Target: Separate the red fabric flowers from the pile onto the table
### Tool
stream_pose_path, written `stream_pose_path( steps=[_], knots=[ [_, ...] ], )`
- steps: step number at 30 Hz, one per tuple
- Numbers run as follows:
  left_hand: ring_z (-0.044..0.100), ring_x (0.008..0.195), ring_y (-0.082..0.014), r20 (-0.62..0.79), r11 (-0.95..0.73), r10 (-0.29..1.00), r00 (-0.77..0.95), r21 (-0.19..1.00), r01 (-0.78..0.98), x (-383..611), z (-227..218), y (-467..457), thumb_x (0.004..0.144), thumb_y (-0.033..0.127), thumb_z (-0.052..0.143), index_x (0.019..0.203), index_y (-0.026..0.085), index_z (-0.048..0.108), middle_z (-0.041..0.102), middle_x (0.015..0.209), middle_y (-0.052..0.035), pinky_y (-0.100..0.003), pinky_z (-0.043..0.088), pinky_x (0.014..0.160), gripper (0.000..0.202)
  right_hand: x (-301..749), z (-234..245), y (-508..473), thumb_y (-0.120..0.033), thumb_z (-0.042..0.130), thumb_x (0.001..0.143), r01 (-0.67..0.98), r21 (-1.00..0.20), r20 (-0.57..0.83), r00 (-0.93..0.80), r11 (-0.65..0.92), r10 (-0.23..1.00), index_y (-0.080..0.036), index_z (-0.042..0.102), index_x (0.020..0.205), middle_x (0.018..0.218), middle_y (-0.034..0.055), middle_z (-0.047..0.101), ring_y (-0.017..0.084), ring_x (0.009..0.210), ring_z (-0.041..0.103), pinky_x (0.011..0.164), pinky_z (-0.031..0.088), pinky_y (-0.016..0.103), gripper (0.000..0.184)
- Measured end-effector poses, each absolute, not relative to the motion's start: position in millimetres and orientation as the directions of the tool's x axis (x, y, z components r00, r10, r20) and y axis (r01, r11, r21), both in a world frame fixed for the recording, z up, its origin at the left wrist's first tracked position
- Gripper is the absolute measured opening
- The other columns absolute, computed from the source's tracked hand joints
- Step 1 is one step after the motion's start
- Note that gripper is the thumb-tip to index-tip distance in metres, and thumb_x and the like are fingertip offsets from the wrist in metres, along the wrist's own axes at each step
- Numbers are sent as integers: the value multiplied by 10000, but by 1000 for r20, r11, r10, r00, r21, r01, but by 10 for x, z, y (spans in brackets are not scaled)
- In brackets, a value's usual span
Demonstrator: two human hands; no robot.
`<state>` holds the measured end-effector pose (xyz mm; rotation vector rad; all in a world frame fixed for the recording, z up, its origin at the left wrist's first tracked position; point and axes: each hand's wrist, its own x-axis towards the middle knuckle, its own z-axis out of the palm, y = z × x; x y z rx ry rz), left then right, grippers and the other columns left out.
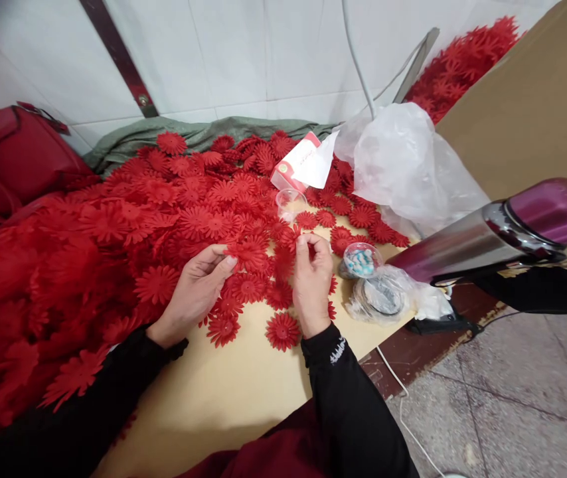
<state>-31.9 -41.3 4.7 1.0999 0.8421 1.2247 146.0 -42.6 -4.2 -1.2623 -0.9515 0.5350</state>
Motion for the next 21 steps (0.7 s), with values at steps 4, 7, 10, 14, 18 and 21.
stream_pose_path(
  steps=[4,7,10,14,18,21],
  knots=[
    [568,706,-78,-46,96,993,111,857,-506,-294,69,-384,789,335,841,971,213,700,639,818,37,-206,515,733,261,1432,0,-454,-421,575,984,217,-939,340,459,268,821,-206,617,943,937,18,599,172,902,550,900,444,330,223],
    [591,702,-80,-139,172,985,102,767,-619,-297,127,-358,733,271,848,979,204,690,644,827,39,-242,547,777,300,1386,40,-490,-406,582,984,224,-936,345,435,271,832,-203,615,938,925,10,588,167,884,551,882,436,321,210],
    [650,790,-117,-197,210,975,100,686,-697,-305,171,-337,748,378,818,955,187,684,677,891,12,-292,569,833,311,1359,66,-516,-393,580,989,221,-940,331,418,258,846,-201,616,942,928,8,593,165,876,555,871,432,317,201],
    [660,840,-107,-180,176,982,61,737,-652,-296,171,-336,728,337,879,949,185,691,705,921,13,-259,540,848,328,1334,94,-531,-375,579,995,217,-937,337,370,272,866,-200,613,945,914,3,598,158,857,553,845,435,308,185],
    [660,865,-95,-157,165,985,65,792,-588,-298,154,-346,695,232,898,1012,192,738,732,936,10,-229,506,857,358,1318,95,-525,-343,602,984,223,-930,355,334,293,873,-202,614,947,895,-3,600,153,838,561,825,454,303,146],
    [677,906,-121,-149,175,984,93,801,-573,-309,146,-343,712,250,876,1021,199,769,750,940,-13,-249,506,879,330,1325,97,-539,-264,616,967,262,-898,427,333,352,841,-209,639,1027,984,22,639,169,931,610,898,479,332,84]
  ],
)
